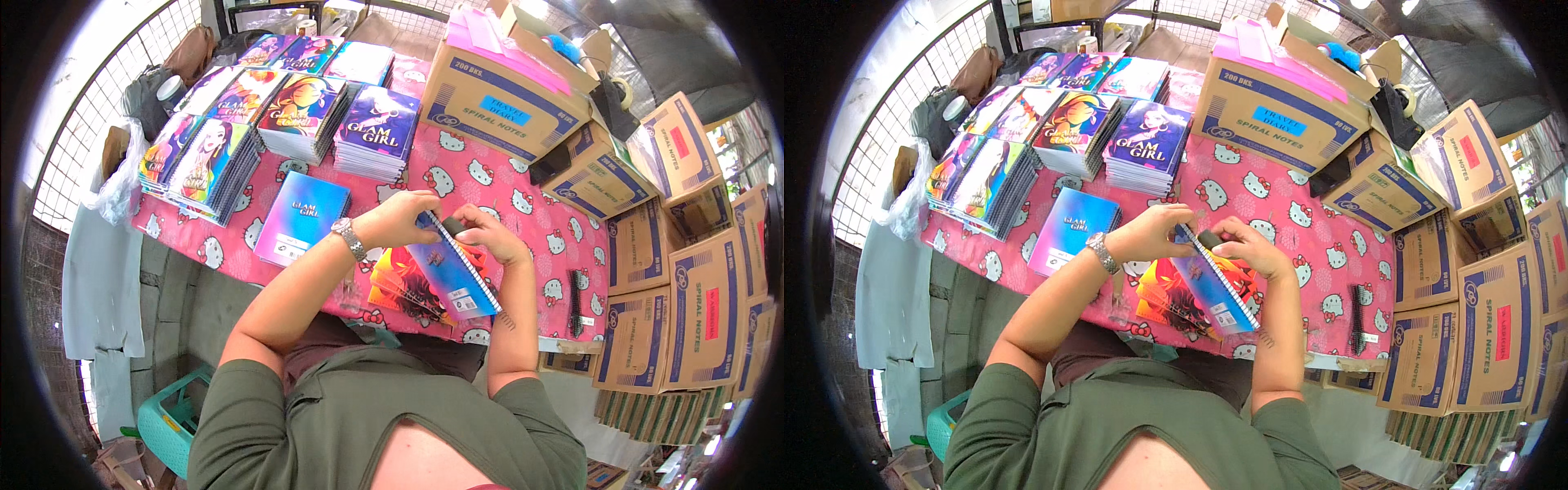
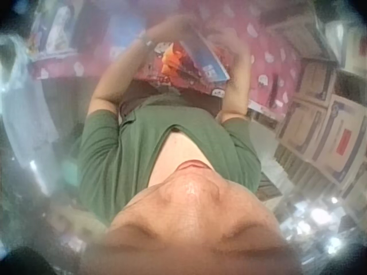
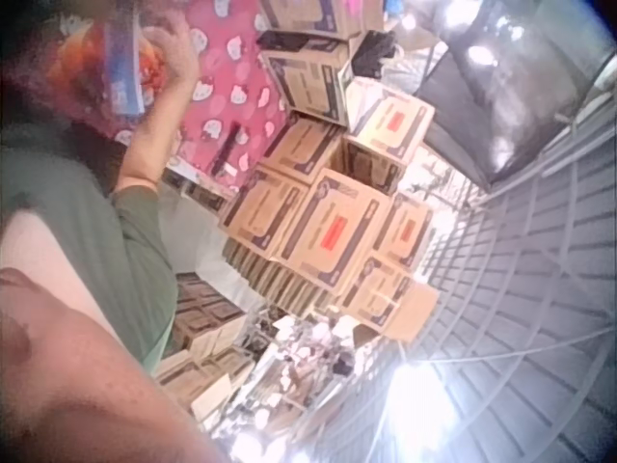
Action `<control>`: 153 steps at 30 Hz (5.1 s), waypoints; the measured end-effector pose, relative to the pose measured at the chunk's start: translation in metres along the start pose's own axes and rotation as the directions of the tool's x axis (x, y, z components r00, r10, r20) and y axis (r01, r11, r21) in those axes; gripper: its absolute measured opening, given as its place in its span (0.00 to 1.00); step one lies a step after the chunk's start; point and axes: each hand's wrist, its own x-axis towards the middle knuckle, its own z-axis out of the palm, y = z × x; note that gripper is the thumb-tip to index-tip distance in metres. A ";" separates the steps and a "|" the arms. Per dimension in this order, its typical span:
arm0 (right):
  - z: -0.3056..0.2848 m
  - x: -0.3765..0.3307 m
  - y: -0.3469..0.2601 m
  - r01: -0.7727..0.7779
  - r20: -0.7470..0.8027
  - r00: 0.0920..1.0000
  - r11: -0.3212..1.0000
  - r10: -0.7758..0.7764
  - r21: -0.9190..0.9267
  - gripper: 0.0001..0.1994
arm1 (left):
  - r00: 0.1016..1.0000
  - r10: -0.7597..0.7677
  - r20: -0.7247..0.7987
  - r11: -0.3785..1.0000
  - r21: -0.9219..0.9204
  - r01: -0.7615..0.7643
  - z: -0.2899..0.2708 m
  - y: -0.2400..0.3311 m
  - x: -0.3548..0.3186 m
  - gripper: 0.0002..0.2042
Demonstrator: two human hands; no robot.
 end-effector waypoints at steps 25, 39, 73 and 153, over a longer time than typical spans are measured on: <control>0.138 -0.130 0.020 0.077 -0.729 0.544 0.890 -0.416 -0.450 0.29 | 0.809 -0.307 -0.501 0.950 -0.115 0.289 0.055 0.041 -0.066 0.16; 0.156 -0.092 -0.051 0.094 -0.529 0.632 0.734 -0.566 -0.673 0.29 | 0.822 -0.210 -0.530 0.978 -0.130 0.166 0.056 0.034 -0.065 0.09; -0.108 -0.240 0.286 -0.907 -0.941 0.339 0.261 -0.015 -0.331 0.20 | 0.259 -0.621 -0.739 0.527 -0.149 0.837 -0.036 -0.097 -0.265 0.18; 0.125 -0.129 0.029 0.240 -0.783 0.521 0.939 -0.340 -0.248 0.18 | 0.966 0.259 -0.005 0.875 0.425 -0.232 0.095 0.061 -0.017 0.08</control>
